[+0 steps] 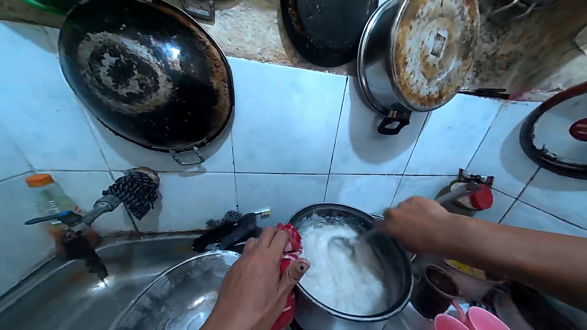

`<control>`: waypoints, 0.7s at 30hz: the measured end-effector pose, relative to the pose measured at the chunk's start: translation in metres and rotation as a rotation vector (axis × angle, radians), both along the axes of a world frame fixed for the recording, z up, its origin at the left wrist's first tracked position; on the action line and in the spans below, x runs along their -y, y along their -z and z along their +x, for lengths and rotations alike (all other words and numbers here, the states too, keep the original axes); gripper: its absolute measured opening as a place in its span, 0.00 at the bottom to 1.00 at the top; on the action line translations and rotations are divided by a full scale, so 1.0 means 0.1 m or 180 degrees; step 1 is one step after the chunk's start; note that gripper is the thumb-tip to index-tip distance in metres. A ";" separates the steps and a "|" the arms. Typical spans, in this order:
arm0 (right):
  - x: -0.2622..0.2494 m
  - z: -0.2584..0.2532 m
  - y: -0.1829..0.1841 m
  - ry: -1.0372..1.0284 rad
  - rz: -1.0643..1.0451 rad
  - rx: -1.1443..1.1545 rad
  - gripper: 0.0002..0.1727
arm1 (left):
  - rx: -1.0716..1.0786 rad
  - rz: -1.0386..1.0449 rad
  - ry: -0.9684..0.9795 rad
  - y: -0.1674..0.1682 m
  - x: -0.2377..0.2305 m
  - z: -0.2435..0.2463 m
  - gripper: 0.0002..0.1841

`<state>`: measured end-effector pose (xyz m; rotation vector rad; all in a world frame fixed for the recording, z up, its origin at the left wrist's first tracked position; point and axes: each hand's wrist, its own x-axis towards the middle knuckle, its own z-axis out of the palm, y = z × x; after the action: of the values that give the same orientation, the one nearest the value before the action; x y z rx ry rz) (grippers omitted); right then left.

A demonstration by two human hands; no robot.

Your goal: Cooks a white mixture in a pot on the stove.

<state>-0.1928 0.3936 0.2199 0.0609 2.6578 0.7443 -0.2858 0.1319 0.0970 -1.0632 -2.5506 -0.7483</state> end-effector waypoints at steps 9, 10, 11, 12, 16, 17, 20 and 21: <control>0.38 0.22 0.18 -0.0668 -0.0545 -0.0013 0.13 | 0.0092 -0.0113 0.0077 -0.06 0.02 0.02 0.55; 0.31 0.33 0.10 -0.0802 -0.0471 -0.0030 0.11 | 0.0072 -0.0111 0.0057 -0.04 0.02 0.03 0.54; 0.24 0.43 -0.01 -0.0863 -0.0364 -0.0066 0.10 | 0.0077 -0.0117 0.0041 -0.03 0.02 0.03 0.55; 0.18 0.51 -0.14 -0.0897 -0.0227 -0.0118 0.08 | 0.0106 -0.0127 0.0034 -0.04 0.02 0.02 0.56; 0.17 0.59 -0.40 -0.0425 -0.0258 0.0089 0.09 | 0.0103 -0.0050 0.0044 -0.03 0.02 0.01 0.56; 0.20 0.51 -0.34 -0.0223 -0.0328 0.0293 0.10 | 0.0079 -0.0040 0.0027 -0.02 0.01 0.01 0.56; 0.19 0.12 -0.08 0.0155 -0.0297 0.0561 0.13 | 0.0092 -0.0075 0.0012 -0.02 0.01 0.01 0.56; 0.15 -0.01 -0.02 0.0136 -0.0234 0.0413 0.13 | 0.0071 -0.0071 0.0015 -0.03 0.01 0.00 0.56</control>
<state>-0.1941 0.3791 0.2222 0.0481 2.5495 0.6149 -0.2860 0.1306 0.0997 -1.0741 -2.5817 -0.7387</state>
